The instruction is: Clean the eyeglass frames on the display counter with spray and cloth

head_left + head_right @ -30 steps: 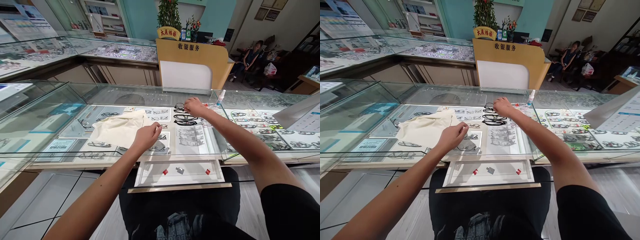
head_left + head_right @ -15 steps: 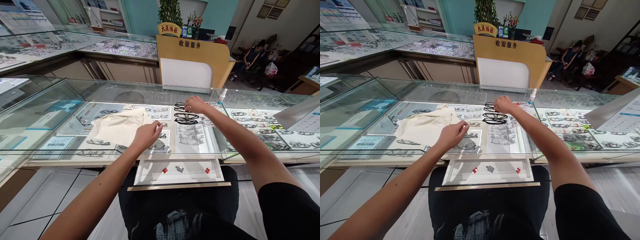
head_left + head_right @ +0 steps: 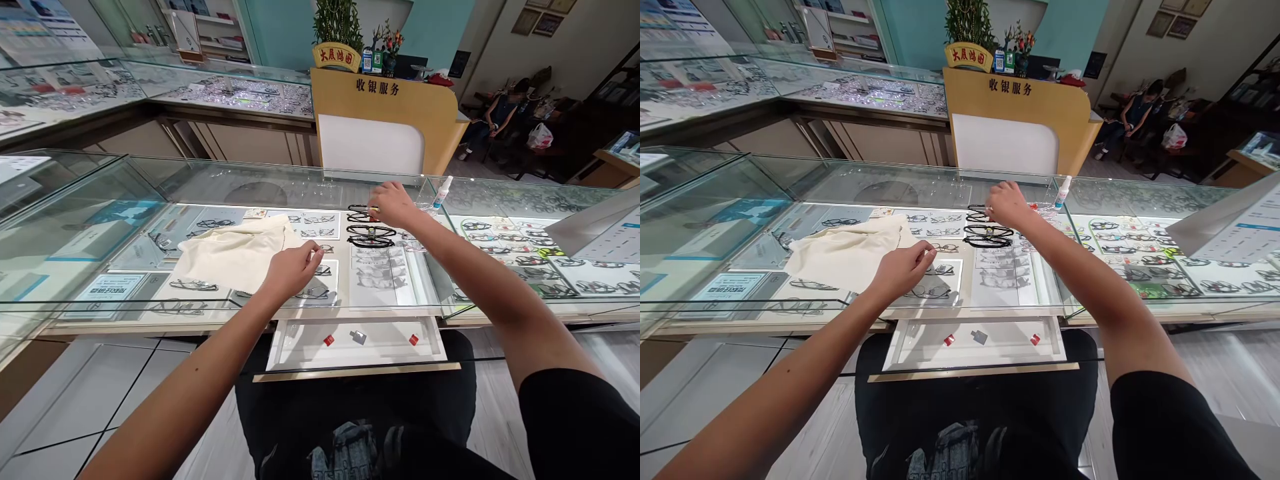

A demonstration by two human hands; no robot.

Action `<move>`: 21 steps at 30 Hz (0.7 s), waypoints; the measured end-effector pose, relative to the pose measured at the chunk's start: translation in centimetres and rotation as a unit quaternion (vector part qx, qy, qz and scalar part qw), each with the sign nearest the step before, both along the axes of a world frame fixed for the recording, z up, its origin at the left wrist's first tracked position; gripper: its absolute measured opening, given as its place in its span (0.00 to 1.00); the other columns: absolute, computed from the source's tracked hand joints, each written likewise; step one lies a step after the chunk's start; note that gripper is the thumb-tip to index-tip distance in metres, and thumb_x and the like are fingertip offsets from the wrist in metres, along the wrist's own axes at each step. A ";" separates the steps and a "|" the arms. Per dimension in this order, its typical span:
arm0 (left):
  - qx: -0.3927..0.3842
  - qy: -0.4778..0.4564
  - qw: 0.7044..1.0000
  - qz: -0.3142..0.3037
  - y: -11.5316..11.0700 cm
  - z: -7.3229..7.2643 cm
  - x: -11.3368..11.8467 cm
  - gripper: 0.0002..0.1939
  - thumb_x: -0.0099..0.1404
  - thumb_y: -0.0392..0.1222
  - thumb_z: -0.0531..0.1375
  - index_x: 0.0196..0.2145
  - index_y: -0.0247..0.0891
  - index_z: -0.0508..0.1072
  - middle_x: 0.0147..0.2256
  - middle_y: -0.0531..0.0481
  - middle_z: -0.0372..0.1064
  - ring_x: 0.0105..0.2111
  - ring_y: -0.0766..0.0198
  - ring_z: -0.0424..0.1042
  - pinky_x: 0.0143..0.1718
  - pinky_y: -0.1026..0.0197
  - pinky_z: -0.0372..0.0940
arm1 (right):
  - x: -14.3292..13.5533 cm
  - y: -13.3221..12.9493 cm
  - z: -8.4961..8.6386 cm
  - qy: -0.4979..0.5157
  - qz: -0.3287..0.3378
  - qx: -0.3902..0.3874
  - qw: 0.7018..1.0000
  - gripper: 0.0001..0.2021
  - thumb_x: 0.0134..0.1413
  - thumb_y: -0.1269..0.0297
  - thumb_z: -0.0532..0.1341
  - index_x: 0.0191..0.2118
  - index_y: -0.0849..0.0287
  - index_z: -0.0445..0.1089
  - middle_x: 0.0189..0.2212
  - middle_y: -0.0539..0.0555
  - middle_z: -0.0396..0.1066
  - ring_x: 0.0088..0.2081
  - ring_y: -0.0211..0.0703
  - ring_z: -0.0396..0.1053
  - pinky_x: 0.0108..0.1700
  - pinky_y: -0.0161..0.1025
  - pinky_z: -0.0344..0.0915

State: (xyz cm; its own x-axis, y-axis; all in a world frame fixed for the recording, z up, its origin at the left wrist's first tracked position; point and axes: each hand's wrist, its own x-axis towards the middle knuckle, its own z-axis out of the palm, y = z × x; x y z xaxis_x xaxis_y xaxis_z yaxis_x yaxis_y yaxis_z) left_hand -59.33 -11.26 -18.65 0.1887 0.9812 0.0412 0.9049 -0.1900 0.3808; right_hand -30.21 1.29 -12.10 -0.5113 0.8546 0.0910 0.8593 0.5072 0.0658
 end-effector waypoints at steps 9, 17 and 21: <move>0.008 0.018 1.000 -0.003 0.2 -0.6 -0.2 0.23 0.79 0.60 0.45 0.48 0.45 0.74 0.30 0.48 0.79 0.35 0.49 0.79 0.34 0.54 0.56 | -7.6 -15.7 3.8 0.038 0.193 -0.031 0.980 0.18 0.70 0.77 0.55 0.56 0.58 0.78 0.50 0.61 0.79 0.46 0.54 0.75 0.52 0.52 0.69; 0.012 0.013 1.000 0.000 0.0 -0.4 0.0 0.24 0.80 0.60 0.45 0.49 0.45 0.75 0.31 0.49 0.79 0.35 0.49 0.78 0.34 0.53 0.56 | -9.2 -22.1 -6.3 -0.091 0.309 -0.174 0.930 0.16 0.74 0.78 0.54 0.48 0.62 0.80 0.40 0.62 0.82 0.35 0.50 0.80 0.33 0.43 0.71; 0.010 0.016 1.000 0.003 0.1 -0.4 0.1 0.23 0.80 0.59 0.45 0.49 0.45 0.75 0.32 0.49 0.80 0.36 0.49 0.78 0.35 0.54 0.56 | -9.7 -20.5 -11.9 -0.075 0.270 -0.174 0.944 0.14 0.75 0.77 0.55 0.48 0.62 0.79 0.42 0.60 0.84 0.40 0.49 0.82 0.42 0.43 0.77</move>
